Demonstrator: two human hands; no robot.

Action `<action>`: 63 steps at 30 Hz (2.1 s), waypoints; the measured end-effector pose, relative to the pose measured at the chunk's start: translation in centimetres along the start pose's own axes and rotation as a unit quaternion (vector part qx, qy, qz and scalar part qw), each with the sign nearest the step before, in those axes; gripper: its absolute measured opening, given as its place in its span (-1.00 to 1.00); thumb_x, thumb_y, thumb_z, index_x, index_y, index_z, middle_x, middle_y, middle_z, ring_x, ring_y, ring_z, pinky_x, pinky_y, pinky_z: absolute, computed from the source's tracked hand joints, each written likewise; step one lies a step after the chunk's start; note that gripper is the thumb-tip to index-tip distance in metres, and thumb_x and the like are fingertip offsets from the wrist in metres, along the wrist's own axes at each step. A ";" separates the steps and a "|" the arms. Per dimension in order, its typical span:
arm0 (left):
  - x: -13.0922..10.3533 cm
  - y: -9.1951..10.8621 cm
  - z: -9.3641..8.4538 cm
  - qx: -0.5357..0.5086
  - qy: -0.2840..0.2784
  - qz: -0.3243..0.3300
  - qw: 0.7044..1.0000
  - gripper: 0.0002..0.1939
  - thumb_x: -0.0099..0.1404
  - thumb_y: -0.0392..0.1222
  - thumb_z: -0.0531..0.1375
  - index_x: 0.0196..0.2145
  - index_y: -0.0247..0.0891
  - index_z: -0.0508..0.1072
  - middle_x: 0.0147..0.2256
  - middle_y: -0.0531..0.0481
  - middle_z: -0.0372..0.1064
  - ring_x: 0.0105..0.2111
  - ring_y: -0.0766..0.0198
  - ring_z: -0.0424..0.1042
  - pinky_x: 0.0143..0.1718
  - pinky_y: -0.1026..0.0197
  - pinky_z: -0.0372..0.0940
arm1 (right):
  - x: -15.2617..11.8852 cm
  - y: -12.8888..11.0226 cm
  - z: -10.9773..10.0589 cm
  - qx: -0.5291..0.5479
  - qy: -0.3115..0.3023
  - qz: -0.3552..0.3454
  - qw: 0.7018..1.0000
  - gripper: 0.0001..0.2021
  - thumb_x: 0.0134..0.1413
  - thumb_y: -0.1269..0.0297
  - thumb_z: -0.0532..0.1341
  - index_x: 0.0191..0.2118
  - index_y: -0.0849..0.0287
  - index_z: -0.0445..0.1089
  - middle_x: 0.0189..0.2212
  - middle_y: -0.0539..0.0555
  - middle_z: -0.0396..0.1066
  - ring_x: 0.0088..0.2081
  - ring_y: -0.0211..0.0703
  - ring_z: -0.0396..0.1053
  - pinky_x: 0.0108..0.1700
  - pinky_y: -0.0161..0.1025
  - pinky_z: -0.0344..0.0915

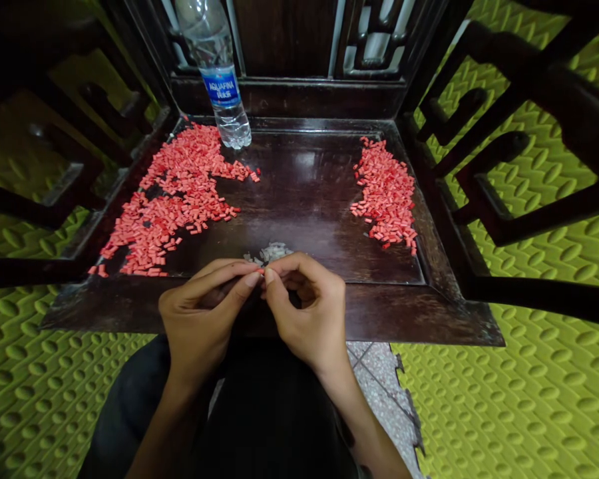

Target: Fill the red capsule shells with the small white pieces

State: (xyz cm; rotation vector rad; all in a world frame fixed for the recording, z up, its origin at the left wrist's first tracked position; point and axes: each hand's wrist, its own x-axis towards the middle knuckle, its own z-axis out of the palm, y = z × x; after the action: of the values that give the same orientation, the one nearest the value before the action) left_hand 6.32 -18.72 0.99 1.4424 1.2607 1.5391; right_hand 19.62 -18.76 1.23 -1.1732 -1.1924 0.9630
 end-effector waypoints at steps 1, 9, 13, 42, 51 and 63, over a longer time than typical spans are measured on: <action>0.0 0.0 0.0 0.000 -0.001 0.001 1.000 -0.84 0.31 -0.38 0.43 -0.27 -0.13 0.77 -0.30 0.03 0.70 -0.29 0.28 0.66 -0.20 0.29 0.58 | 0.0 0.0 0.0 0.000 -0.002 0.000 1.000 -0.85 0.25 0.35 0.38 -0.38 0.13 0.52 -0.51 -0.02 0.56 -0.51 -0.27 0.50 -0.43 -0.34 0.51; -0.1 -0.7 0.1 -0.027 0.018 -0.032 0.999 -0.88 0.31 -0.33 0.46 -0.25 -0.11 0.77 -0.27 0.02 0.69 -0.25 0.26 0.66 -0.15 0.25 0.58 | 0.2 0.2 0.0 0.056 -0.022 0.028 0.998 -0.85 0.30 0.24 0.39 -0.31 0.14 0.53 -0.50 -0.03 0.52 -0.49 -0.27 0.49 -0.44 -0.32 0.49; -0.1 -0.7 0.1 -0.037 0.024 -0.030 0.999 -0.88 0.31 -0.32 0.47 -0.23 -0.12 0.76 -0.27 0.02 0.68 -0.25 0.29 0.65 -0.17 0.29 0.56 | 0.2 0.2 -0.1 0.073 -0.030 0.032 0.996 -0.86 0.31 0.24 0.38 -0.30 0.13 0.52 -0.48 -0.04 0.51 -0.48 -0.28 0.49 -0.44 -0.33 0.46; 0.3 -0.3 0.0 -0.044 0.003 -0.028 0.999 -0.81 0.30 -0.43 0.44 -0.25 -0.14 0.77 -0.29 0.06 0.67 -0.26 0.38 0.63 -0.16 0.40 0.51 | 0.3 0.5 -0.1 0.071 -0.029 0.020 0.997 -0.94 0.32 0.36 0.35 -0.25 0.15 0.54 -0.45 -0.06 0.52 -0.46 -0.33 0.49 -0.39 -0.38 0.46; -0.3 0.1 0.0 -0.041 -0.012 -0.055 0.998 -0.84 0.34 -0.34 0.43 -0.15 -0.16 0.72 -0.20 0.03 0.68 -0.20 0.29 0.66 -0.09 0.29 0.55 | 0.2 0.7 0.0 0.053 -0.006 0.031 0.998 -0.95 0.26 0.36 0.39 -0.27 0.13 0.55 -0.46 -0.06 0.54 -0.47 -0.30 0.51 -0.42 -0.37 0.45; 2.4 0.3 -11.5 0.488 -0.021 -0.024 0.872 -0.76 0.41 -0.01 0.26 -0.12 -0.15 0.65 -0.08 -0.14 0.57 -0.03 -0.16 0.49 0.05 -0.19 0.31 | 4.5 1.5 -8.9 -0.252 0.228 -0.042 0.939 -0.81 0.27 0.21 0.39 -0.05 0.13 0.63 -0.23 0.18 0.62 -0.32 0.03 0.57 -0.18 0.04 0.55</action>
State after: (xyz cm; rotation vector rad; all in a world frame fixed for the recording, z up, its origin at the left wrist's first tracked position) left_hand -5.22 -18.87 3.00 1.9738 2.1847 0.7912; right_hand 29.11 -15.44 0.65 -1.6270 -1.1205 0.2827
